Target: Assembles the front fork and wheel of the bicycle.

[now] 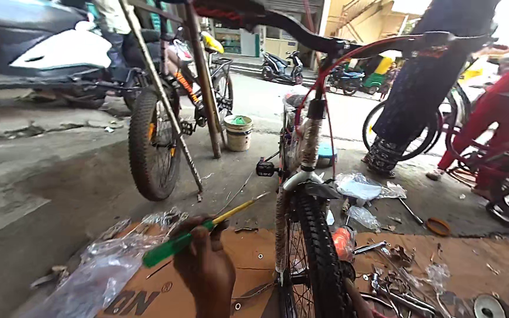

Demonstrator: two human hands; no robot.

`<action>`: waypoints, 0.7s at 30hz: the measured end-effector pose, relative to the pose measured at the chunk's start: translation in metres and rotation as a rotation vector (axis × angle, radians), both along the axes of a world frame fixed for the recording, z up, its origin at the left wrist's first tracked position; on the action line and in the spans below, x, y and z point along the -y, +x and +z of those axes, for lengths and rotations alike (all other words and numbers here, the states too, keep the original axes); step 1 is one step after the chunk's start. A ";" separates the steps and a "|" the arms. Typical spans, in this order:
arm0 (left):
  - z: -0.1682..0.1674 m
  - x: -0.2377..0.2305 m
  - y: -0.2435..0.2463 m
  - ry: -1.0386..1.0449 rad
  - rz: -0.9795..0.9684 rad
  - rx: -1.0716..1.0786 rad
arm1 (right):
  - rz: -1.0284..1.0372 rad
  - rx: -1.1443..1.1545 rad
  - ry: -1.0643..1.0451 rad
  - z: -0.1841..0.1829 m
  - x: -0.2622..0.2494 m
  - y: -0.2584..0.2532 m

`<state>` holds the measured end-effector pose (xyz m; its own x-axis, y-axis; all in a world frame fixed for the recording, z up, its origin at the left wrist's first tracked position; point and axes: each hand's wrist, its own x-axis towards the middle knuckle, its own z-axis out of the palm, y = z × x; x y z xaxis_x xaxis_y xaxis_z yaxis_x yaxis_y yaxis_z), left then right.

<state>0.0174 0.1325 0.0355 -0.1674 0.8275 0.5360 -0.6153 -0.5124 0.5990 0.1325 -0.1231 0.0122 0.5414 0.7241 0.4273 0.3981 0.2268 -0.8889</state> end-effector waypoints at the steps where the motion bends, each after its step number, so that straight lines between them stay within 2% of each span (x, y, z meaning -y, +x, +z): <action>1: 0.008 0.009 -0.003 0.067 -0.002 0.005 | -0.023 0.015 0.001 -0.001 -0.003 0.001; 5: 0.033 0.048 -0.008 0.322 -0.028 -0.062 | -0.143 0.031 0.035 0.010 -0.030 -0.003; 8: 0.045 0.072 -0.009 0.512 -0.087 -0.203 | -0.223 0.029 0.121 0.015 -0.064 -0.019; 10: 0.051 0.092 -0.004 0.608 -0.160 -0.329 | -0.189 -0.022 0.186 0.013 -0.087 -0.032; 12: 0.050 0.110 0.002 0.674 -0.215 -0.472 | -0.044 -0.176 0.277 0.011 -0.098 -0.036; 16: 0.027 0.121 0.005 0.740 -0.225 -0.690 | 0.214 -0.752 0.301 0.015 -0.070 -0.017; 18: 0.021 0.119 0.003 0.816 -0.137 -0.835 | 0.369 -0.866 0.268 0.014 -0.050 0.000; 21: 0.023 0.123 0.001 0.932 -0.108 -1.089 | 0.577 -0.906 0.236 0.009 -0.030 0.020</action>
